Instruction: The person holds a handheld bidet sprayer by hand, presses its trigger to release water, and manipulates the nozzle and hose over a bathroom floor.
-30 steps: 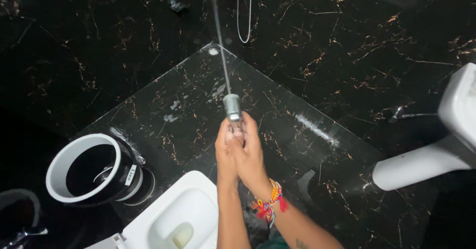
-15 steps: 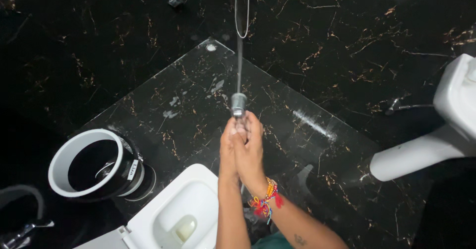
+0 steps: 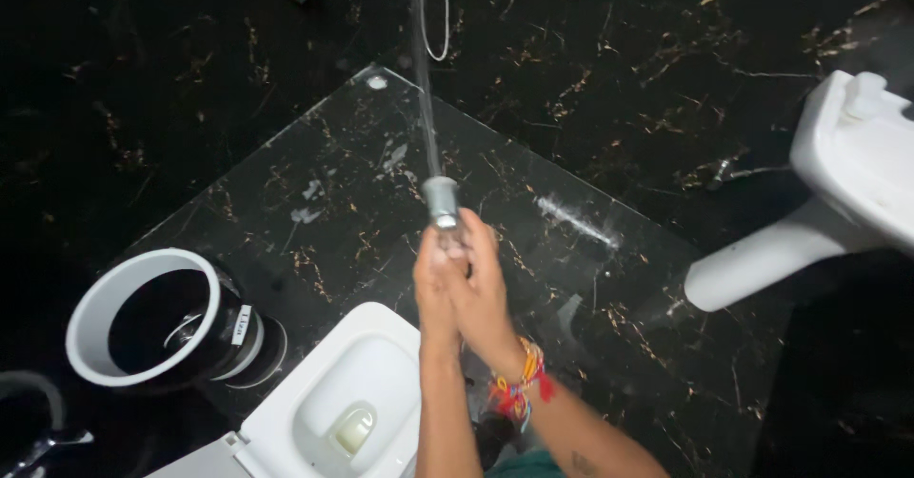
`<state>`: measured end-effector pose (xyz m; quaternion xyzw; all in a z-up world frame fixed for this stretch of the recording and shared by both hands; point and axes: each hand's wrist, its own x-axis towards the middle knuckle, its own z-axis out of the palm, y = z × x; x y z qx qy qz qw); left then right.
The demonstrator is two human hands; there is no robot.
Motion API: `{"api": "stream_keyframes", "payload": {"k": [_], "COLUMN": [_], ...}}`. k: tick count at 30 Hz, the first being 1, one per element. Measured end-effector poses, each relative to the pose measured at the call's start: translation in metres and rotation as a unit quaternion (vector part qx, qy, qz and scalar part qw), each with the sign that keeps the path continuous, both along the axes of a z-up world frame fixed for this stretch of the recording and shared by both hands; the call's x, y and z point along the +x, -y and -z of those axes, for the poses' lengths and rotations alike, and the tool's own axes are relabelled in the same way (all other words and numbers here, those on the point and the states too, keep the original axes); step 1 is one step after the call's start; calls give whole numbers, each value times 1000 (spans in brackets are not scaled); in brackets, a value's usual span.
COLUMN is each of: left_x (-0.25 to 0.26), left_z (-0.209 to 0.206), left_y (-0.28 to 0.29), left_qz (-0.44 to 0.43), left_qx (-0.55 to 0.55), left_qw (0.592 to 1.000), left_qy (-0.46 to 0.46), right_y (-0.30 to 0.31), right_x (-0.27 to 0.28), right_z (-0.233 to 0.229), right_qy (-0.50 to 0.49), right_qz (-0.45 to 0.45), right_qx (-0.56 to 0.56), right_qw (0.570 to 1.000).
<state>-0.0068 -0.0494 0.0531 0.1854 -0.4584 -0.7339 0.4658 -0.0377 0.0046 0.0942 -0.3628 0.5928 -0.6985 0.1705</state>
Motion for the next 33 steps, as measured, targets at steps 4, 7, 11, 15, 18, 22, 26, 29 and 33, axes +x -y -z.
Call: {"api": "stream_keyframes", "payload": {"k": [4,7,11,15,18,22,26,29,33], "left_x": [7,4,-8,-25,-46,-63,-71,-80,-88], "left_z": [-12,-22,-34,-52,-64,-71,-72,-63,-53], "left_y": [-1,-2,11,34,40,43,55,63,63], "left_qz": [-22,-5,0,-47,-61,-22,-26,-39,6], "left_qx": [-53,-70,-46,-101,-136,-157,-163,-205,-269], "left_qw": [998,997,999,993,988,987,986,977,962], "left_qy": [11,42,25,47,37,42,26,35,42], "right_y": [5,2,17,38,50,52,60,64,57], "right_x": [3,2,-12,-33,-47,-64,-73,-81,-88], "right_z": [2,-1,-12,-30,-40,-48,-50,-45,-33], "right_qy": [-23,-18,41,29,102,104,57,79,93], "right_qz": [-19,28,-21,-68,-70,-10,-39,-47,-9], "right_qx": [-18,-3,-25,-51,-114,-96,-110,-129,-149], "right_qw": [999,999,999,996,986,990,992,987,984]}}
